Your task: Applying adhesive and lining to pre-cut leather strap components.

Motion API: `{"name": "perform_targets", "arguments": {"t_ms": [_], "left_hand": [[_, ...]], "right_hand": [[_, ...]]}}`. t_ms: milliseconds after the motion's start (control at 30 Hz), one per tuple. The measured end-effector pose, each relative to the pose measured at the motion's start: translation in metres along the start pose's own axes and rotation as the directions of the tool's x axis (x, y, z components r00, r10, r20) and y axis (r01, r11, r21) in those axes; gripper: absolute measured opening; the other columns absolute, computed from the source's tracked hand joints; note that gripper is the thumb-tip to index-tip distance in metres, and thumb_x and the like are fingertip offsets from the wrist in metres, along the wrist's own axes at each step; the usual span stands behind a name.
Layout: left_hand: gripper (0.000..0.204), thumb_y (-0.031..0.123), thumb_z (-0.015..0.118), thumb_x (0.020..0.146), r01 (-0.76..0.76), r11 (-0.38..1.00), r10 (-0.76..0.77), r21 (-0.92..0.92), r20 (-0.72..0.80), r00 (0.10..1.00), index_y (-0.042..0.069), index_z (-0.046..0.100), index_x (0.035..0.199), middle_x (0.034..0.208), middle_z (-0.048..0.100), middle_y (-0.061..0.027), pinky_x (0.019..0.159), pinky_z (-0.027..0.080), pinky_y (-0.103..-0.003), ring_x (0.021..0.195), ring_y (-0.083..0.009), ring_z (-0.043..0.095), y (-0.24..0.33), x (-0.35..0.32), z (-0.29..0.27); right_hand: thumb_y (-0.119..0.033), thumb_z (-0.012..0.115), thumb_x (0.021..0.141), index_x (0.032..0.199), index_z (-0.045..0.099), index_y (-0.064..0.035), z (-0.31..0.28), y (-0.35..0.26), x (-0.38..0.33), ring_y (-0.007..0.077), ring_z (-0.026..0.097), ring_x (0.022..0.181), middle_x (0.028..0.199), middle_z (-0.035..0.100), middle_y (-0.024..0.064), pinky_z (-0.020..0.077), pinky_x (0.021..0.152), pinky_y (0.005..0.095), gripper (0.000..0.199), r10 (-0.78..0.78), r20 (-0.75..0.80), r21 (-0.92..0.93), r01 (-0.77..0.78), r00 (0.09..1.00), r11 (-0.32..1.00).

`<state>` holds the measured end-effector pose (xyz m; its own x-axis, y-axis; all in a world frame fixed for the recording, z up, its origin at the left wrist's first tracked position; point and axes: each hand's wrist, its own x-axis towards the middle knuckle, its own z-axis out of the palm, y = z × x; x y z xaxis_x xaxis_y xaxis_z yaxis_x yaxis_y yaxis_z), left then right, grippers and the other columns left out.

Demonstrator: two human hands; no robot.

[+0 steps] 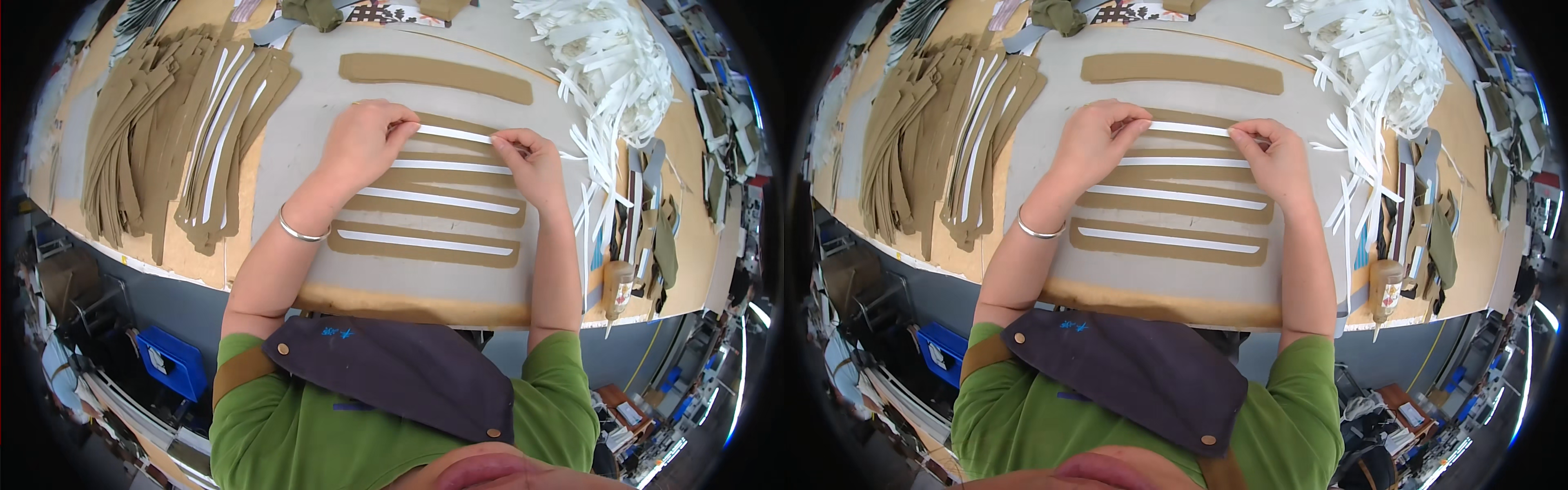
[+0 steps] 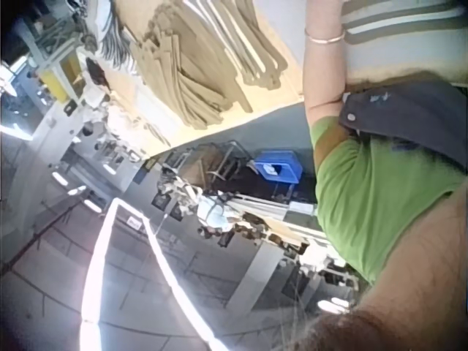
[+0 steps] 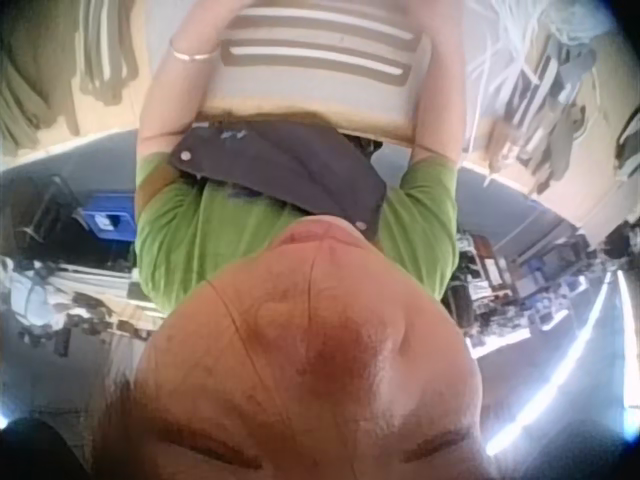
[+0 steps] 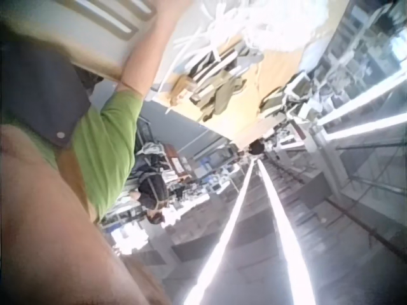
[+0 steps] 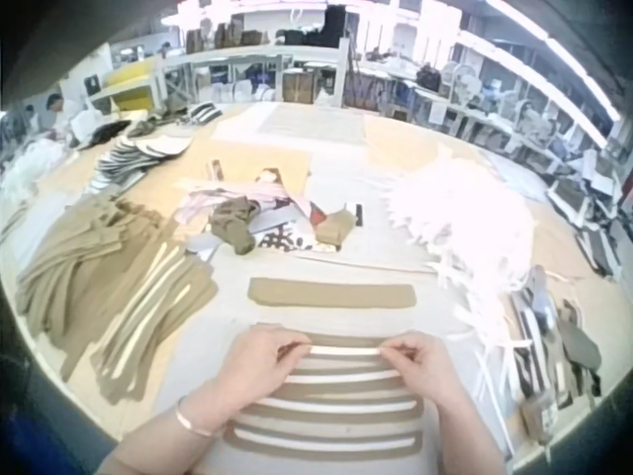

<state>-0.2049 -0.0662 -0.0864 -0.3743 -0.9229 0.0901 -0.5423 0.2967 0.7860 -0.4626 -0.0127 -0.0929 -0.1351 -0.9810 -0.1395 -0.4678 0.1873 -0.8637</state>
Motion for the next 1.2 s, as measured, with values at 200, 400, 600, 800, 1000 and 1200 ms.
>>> {"name": "perform_targets", "arguments": {"t_ms": [200, 400, 600, 800, 1000, 1200], "left_hand": [[0.011, 0.017, 0.071, 0.085, 0.036, 0.99, -0.019, 0.137, -0.125, 0.992, 0.008, 0.075, 0.09, 0.078, 0.066, -0.008, 0.064, 0.049, -0.033, 0.069, -0.0209, 0.06, -0.016, 0.005, -0.002], [0.01, 0.017, 0.073, 0.083, 0.001, 0.963, 0.043, 0.269, -0.157, 0.987, 0.008, 0.075, 0.085, 0.077, 0.066, -0.0071, 0.064, 0.049, -0.035, 0.07, -0.0233, 0.059, -0.018, 0.005, -0.003], [0.009, 0.016, 0.075, 0.081, -0.047, 0.946, 0.112, 0.32, -0.188, 0.976, 0.008, 0.074, 0.082, 0.074, 0.063, -0.0058, 0.062, 0.048, -0.036, 0.071, -0.0231, 0.057, -0.02, 0.005, 0.0], [0.009, 0.017, 0.076, 0.08, -0.06, 0.94, 0.133, 0.335, -0.198, 0.971, 0.008, 0.074, 0.081, 0.072, 0.062, -0.0049, 0.063, 0.047, -0.036, 0.071, -0.0232, 0.057, -0.021, 0.004, 0.002], [0.01, 0.018, 0.076, 0.08, -0.066, 0.932, 0.146, 0.357, -0.202, 0.968, 0.008, 0.074, 0.081, 0.071, 0.061, -0.0047, 0.064, 0.047, -0.036, 0.071, -0.0238, 0.056, -0.022, 0.004, 0.003], [0.01, 0.019, 0.076, 0.079, -0.048, 0.93, 0.127, 0.364, -0.194, 0.973, 0.009, 0.074, 0.081, 0.071, 0.061, -0.0043, 0.065, 0.048, -0.036, 0.072, -0.0236, 0.057, -0.022, 0.004, 0.004]], "right_hand": [[-0.017, 0.072, 0.085, 0.097, 0.074, -0.0063, 0.0, 0.014, 0.008, 0.0163, 0.068, 0.083, 0.089, 0.073, 0.0066, 0.0516, 0.072, 0.0286, 0.016, -0.11, -0.16, -0.186, 0.08, 0.981, 0.979], [-0.018, 0.074, 0.082, 0.092, 0.075, -0.0079, 0.001, 0.014, 0.006, 0.0152, 0.067, 0.076, 0.087, 0.073, 0.0054, 0.0515, 0.069, 0.0276, 0.015, -0.098, -0.211, -0.254, 0.042, 0.972, 0.966], [-0.017, 0.074, 0.08, 0.091, 0.076, -0.0088, -0.001, 0.003, 0.002, 0.0132, 0.061, 0.062, 0.083, 0.072, 0.0039, 0.0494, 0.063, 0.0277, 0.014, 0.023, -0.231, -0.275, -0.087, 0.973, 0.957], [-0.018, 0.074, 0.079, 0.09, 0.076, -0.0089, -0.002, 0.0, 0.001, 0.0135, 0.06, 0.061, 0.082, 0.072, 0.0035, 0.049, 0.062, 0.0284, 0.014, 0.02, -0.237, -0.307, -0.095, 0.971, 0.947], [-0.019, 0.075, 0.079, 0.089, 0.076, -0.0095, -0.001, 0.002, 0.001, 0.0147, 0.061, 0.062, 0.082, 0.072, 0.0043, 0.0496, 0.063, 0.0292, 0.014, 0.036, -0.241, -0.322, -0.115, 0.97, 0.94], [-0.02, 0.075, 0.078, 0.089, 0.077, -0.0099, -0.003, 0.001, 0.001, 0.0153, 0.062, 0.063, 0.08, 0.072, 0.0047, 0.05, 0.064, 0.0296, 0.015, 0.055, -0.245, -0.333, -0.137, 0.968, 0.933]]}}
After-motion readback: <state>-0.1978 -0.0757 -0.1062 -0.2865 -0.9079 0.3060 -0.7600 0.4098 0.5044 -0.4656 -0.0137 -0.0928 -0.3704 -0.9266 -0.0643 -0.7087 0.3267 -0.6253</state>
